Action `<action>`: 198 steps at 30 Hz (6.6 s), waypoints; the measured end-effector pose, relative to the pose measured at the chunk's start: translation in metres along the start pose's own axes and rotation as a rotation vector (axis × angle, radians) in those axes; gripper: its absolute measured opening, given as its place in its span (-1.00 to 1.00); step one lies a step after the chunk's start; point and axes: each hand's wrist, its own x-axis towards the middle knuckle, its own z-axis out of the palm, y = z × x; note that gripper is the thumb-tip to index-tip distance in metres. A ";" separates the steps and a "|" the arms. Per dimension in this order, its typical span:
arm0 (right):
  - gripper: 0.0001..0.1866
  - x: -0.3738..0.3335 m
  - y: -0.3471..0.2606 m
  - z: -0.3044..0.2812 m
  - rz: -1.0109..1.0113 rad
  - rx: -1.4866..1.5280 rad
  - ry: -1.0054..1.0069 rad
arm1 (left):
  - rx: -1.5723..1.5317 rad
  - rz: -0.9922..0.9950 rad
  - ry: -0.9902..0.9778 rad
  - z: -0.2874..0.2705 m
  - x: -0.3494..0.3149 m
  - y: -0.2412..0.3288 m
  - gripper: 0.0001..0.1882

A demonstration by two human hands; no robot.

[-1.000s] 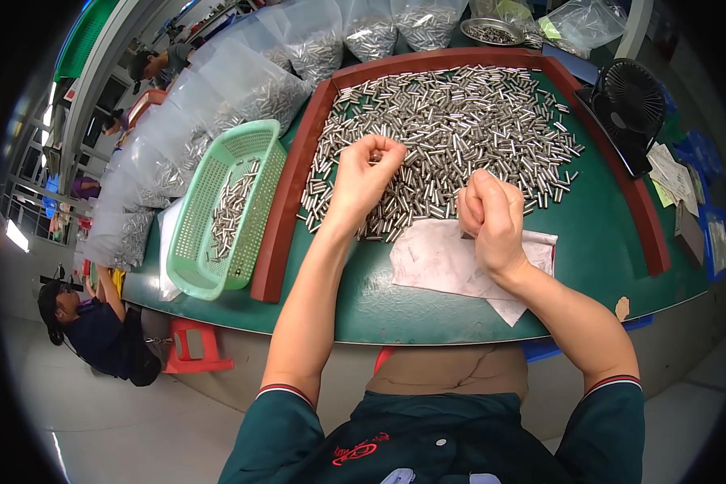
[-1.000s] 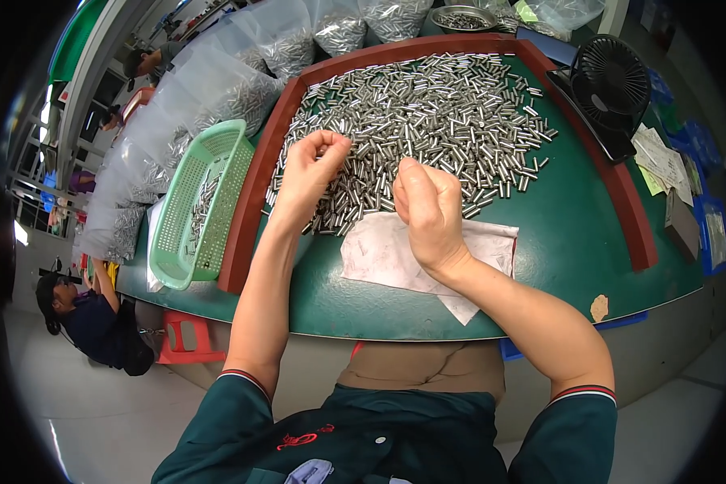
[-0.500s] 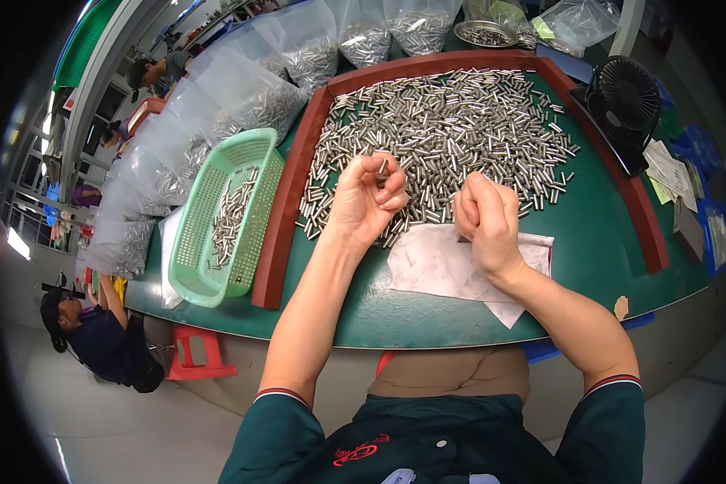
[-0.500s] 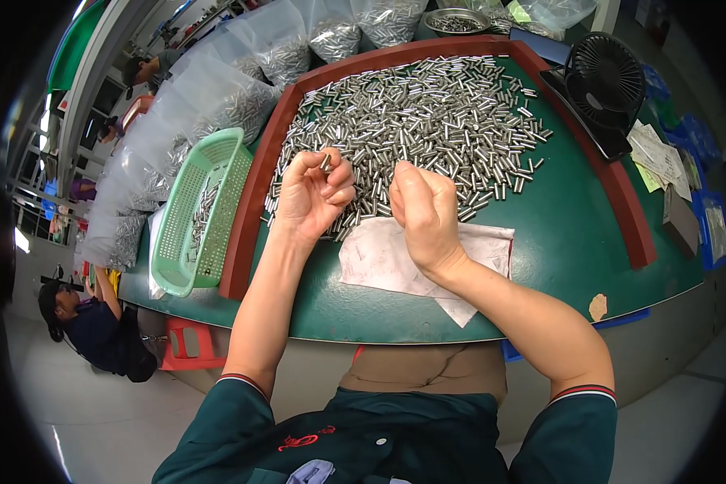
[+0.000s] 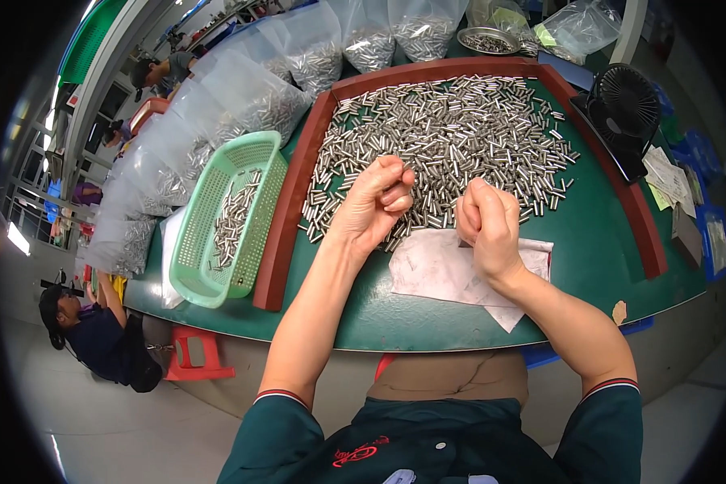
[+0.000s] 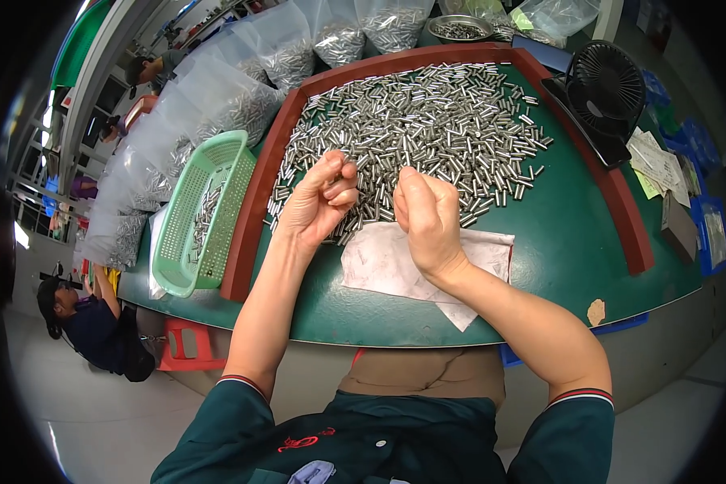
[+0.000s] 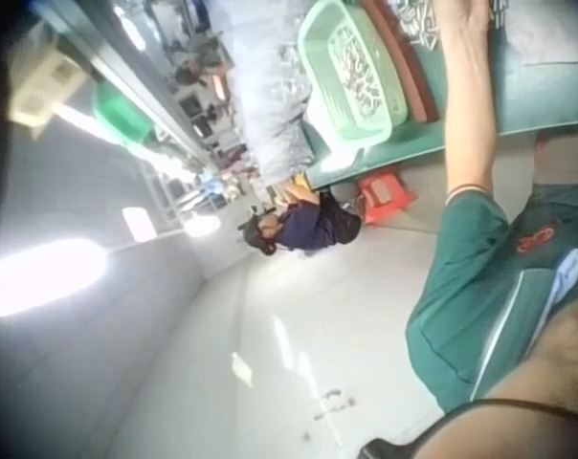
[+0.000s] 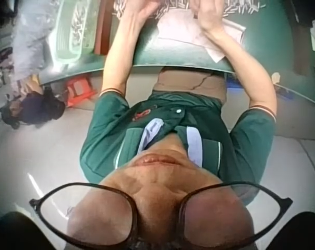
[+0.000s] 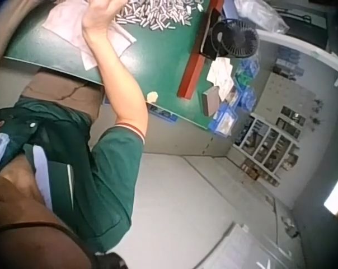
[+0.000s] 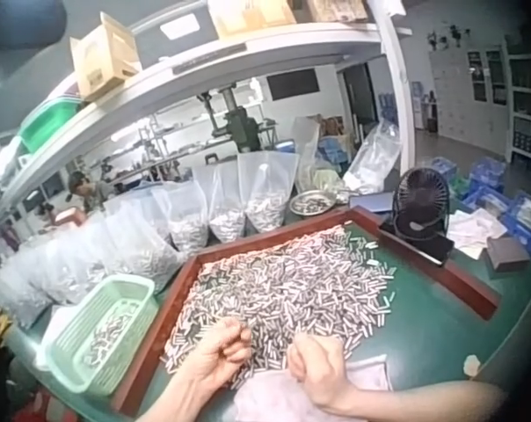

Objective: Picking up small metal pins from a pile, wiping them with a cloth to clean them, and sorting them into a plastic basket.

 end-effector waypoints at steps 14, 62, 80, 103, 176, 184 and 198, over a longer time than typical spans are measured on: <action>-0.59 0.001 0.000 -0.001 -0.001 -0.015 0.008 | 0.265 -0.006 -0.124 0.000 0.002 -0.004 -0.87; -0.63 0.009 0.005 -0.010 0.123 0.320 0.064 | 1.877 0.161 -0.081 0.027 -0.034 -0.036 -0.88; -0.64 0.007 0.004 -0.007 0.130 0.299 0.071 | 1.851 0.152 -0.059 0.030 -0.033 -0.035 -0.90; -0.60 0.002 0.009 0.003 0.013 0.154 0.053 | 1.876 0.208 -0.100 0.033 -0.036 -0.029 -0.89; -0.59 0.003 0.005 -0.002 0.094 0.176 0.014 | 0.491 -0.152 -0.053 0.015 -0.019 0.002 -0.85; -0.62 0.009 0.006 -0.001 0.120 0.224 0.069 | 1.801 0.310 -0.083 0.022 -0.035 -0.036 -0.91; -0.61 0.007 0.003 -0.006 0.147 0.323 0.116 | 1.808 0.139 -0.064 0.029 -0.036 -0.033 -0.89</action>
